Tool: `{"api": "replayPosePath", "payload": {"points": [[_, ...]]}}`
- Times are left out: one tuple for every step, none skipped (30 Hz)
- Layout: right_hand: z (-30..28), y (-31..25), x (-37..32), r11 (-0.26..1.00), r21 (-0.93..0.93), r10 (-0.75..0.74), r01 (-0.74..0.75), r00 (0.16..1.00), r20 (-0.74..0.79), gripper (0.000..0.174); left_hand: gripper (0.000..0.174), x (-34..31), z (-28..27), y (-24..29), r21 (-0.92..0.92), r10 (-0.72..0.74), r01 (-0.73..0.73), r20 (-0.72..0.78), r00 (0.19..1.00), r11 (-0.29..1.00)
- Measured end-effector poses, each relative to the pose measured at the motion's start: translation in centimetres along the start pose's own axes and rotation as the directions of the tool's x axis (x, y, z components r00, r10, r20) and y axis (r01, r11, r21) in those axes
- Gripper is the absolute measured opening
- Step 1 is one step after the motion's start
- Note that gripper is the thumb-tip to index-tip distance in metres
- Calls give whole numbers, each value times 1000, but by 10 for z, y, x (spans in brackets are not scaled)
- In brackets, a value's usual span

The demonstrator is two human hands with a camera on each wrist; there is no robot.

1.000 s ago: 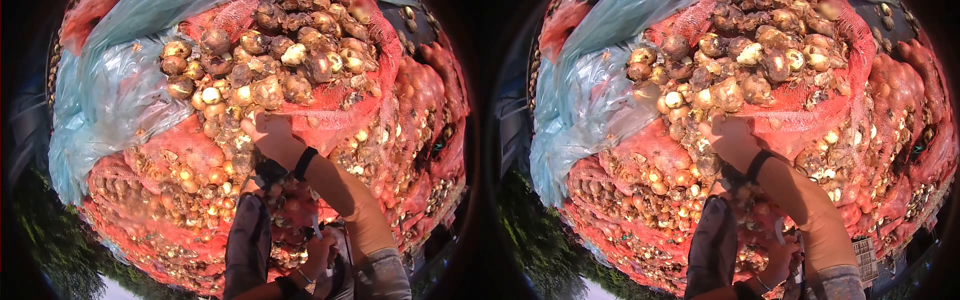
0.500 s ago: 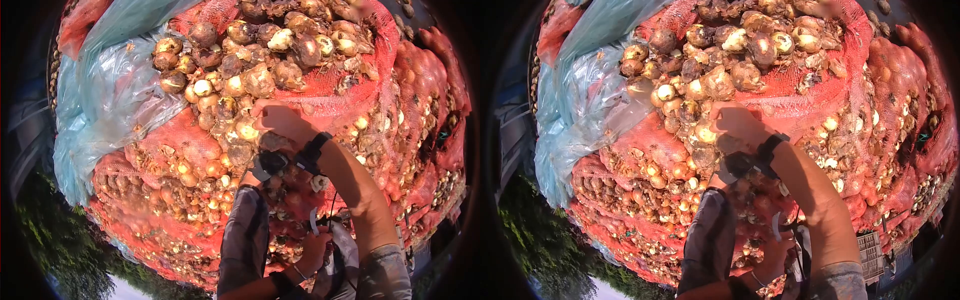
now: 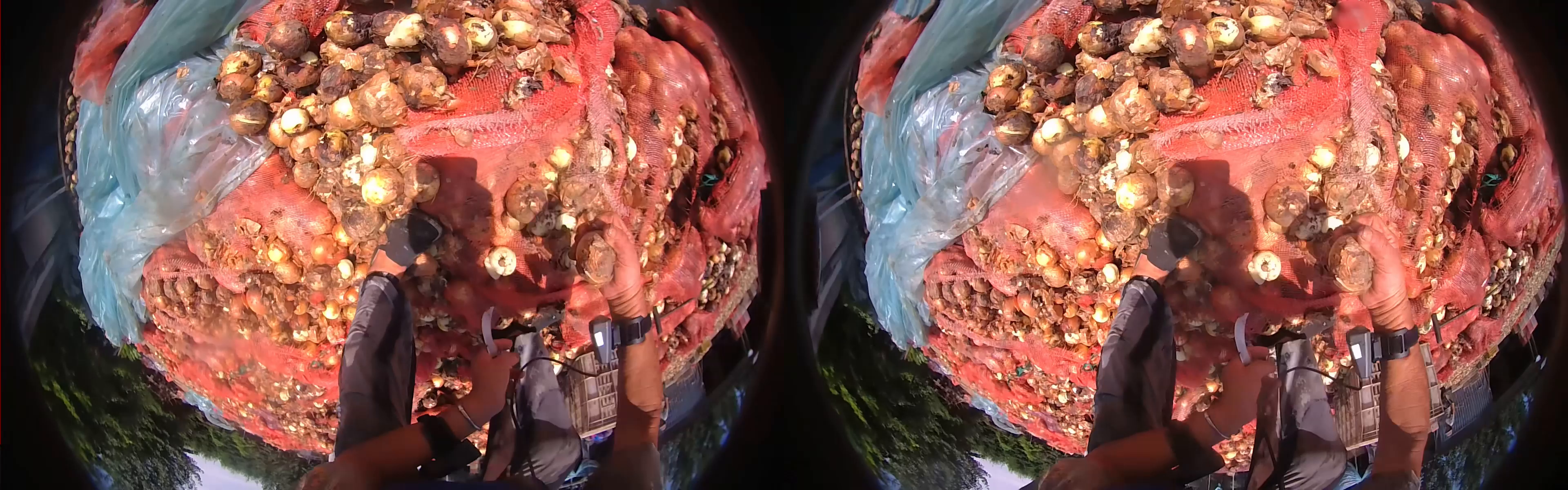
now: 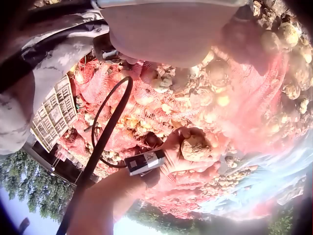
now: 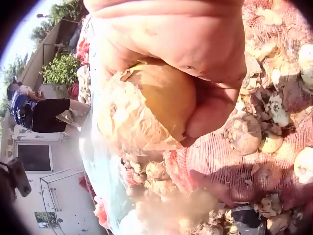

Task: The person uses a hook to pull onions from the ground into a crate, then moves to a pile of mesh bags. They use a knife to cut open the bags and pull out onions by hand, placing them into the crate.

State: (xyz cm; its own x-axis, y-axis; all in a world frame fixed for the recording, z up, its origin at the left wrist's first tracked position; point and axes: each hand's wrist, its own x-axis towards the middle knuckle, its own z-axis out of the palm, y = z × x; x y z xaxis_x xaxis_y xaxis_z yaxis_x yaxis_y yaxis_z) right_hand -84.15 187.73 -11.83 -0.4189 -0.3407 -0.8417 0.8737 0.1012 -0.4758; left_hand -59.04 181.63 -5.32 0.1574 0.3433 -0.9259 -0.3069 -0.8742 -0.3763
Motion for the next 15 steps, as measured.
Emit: {"api": "replayPosePath", "payload": {"points": [[-30,-15,-46,997,-37,-75,73,995,-71,24,31,-2,1,0,21,12,-13,8,1000,1000],[-90,-23,-99,996,-69,-65,51,973,-220,25,31,-6,3,1,29,2,-2,15,1000,1000],[-119,-32,-156,971,-165,-223,172,899,-378,24,31,-7,3,-1,33,0,0,19,1000,999],[-162,-45,-222,982,-175,-134,67,905,-403,24,31,-6,1,-5,47,-14,12,35,999,999],[-185,-45,-279,930,-359,-314,74,666,-677,22,30,-6,2,-8,58,-28,25,52,998,998],[-226,-40,-344,908,-417,-343,-20,536,-772,23,31,-9,5,-10,90,-1,-3,45,999,996],[-257,-36,-385,883,-453,-379,-122,387,-841,23,31,-11,6,-12,98,-10,5,49,999,995],[-263,-34,-392,884,-452,-381,-122,376,-845,23,31,-13,6,-13,100,-16,8,75,997,995],[-269,-32,-397,755,-601,-488,-264,386,-783,24,32,-14,6,-13,101,-19,9,101,995,995],[-276,-30,-393,581,-716,-579,-388,421,-698,27,32,-14,7,-13,101,-16,5,108,994,995],[-284,-28,-383,374,-789,-646,-487,474,-598,31,32,-13,7,-11,81,5,-14,104,995,997],[-291,-20,-370,147,-815,-680,-560,541,-494,35,33,-11,3,-9,60,25,-31,91,996,998],[-292,-10,-351,-85,-797,-686,-599,615,-390,39,33,-7,-4,-13,58,37,-43,85,996,997],[-252,0,-281,175,-953,-593,-248,746,-303,44,32,1,-12,-19,33,9,-12,93,996,999],[-178,-1,-206,476,-850,-336,-228,846,-415,43,31,7,-18,-19,2,-22,22,98,995,1000]]}}
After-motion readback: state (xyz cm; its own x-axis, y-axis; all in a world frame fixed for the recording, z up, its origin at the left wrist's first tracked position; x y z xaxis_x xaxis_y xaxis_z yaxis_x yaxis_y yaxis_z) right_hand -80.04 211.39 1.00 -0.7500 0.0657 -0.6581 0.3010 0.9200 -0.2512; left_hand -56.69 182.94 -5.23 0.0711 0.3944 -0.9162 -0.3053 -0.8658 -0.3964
